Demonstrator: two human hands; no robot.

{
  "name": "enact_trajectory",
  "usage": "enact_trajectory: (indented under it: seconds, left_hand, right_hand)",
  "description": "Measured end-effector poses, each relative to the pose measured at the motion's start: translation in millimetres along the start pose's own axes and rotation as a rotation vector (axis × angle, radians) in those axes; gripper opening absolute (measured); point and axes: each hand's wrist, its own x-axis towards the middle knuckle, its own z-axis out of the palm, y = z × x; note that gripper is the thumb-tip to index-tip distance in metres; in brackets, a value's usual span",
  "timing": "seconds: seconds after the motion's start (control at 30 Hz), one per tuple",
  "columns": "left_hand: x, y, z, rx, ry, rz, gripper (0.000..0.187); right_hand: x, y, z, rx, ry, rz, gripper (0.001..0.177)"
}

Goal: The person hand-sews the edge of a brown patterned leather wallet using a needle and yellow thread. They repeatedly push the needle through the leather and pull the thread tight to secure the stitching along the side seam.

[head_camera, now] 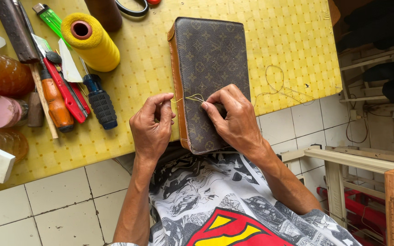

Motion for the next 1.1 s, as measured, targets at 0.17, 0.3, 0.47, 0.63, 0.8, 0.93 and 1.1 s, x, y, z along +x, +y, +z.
enact_trajectory:
  seconds: [0.17,0.3,0.47,0.63,0.8,0.93,1.1]
  left_hand:
    - [-0.1,-0.2,0.2,-0.004,0.009,-0.014,0.01]
    - [-0.5,3.1,-0.4,-0.074,0.047,-0.083,0.01]
    - [-2.0,-0.1,-0.6,-0.139,0.103,-0.102,0.01]
    - [-4.8,-7.9,-2.5,-0.229,0.191,-0.108,0.011]
    - [-5.3,-12.3,-5.4,-0.272,0.22,-0.097,0.011]
    - [-5.5,-10.2,-5.4,-0.284,0.225,-0.098,0.011]
    - [-7.1,-15.2,-4.5,-0.295,0.242,-0.087,0.012]
  right_hand:
    - [-5.2,7.6,1.2,0.118,0.071,-0.002,0.008]
    - [-11.7,17.2,1.8,0.244,0.14,0.042,0.009]
    - [-11.2,18.2,1.1,0.312,0.134,0.059,0.01]
    - [-1.1,12.1,1.8,0.221,0.076,-0.005,0.009]
    - [-2.7,12.6,2.7,0.205,0.078,0.029,0.009]
    - [-7.3,17.5,4.2,0.305,0.125,0.18,0.009]
    - [-3.4,23.4,-8.4,0.628,0.311,0.388,0.009]
